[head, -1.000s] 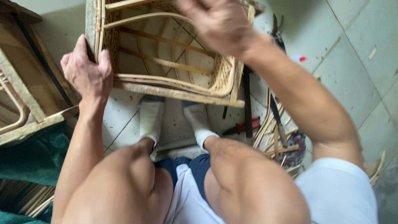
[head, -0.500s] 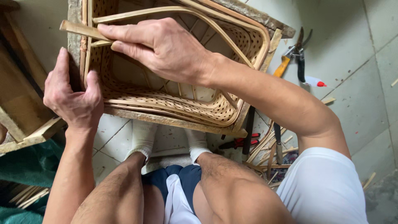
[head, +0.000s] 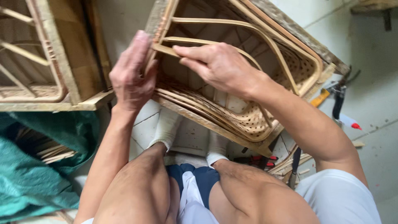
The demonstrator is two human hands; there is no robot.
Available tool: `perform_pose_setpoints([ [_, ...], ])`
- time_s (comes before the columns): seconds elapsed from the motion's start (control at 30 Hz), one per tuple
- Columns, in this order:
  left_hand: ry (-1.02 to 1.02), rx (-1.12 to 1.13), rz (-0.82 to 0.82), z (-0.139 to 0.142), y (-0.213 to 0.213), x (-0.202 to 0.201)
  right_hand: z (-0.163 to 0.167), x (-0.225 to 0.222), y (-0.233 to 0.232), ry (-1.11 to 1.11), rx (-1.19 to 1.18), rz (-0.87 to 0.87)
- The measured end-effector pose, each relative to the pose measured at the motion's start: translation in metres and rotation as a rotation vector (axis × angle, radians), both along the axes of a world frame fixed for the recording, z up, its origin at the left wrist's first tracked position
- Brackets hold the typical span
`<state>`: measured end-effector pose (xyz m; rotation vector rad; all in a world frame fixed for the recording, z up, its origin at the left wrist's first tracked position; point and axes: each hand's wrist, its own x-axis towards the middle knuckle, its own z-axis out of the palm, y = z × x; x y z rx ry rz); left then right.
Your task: The person sits on the floor weaving a bamboo basket in a wooden frame. They insert thin bamboo strips across the basket, tap them into place with a hammer, trim strips with pliers, and finally squeeze glue from a bottle onto the woven strips.
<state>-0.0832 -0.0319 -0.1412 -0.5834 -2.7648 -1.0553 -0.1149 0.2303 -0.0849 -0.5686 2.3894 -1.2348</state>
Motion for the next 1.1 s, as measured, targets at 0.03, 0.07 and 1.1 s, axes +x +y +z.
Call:
perform_pose_setpoints([
  [0.03,0.016,-0.028,-0.017,0.0,0.0,-0.002,0.003,-0.001,-0.001,-0.036,0.004,-0.01],
  [0.07,0.034,-0.051,-0.038,0.001,0.0,-0.004,0.007,-0.003,-0.001,-0.069,0.013,-0.025],
  [1.1,-0.111,-0.012,0.098,-0.007,-0.001,0.005,-0.05,0.025,0.009,0.971,0.219,0.009],
])
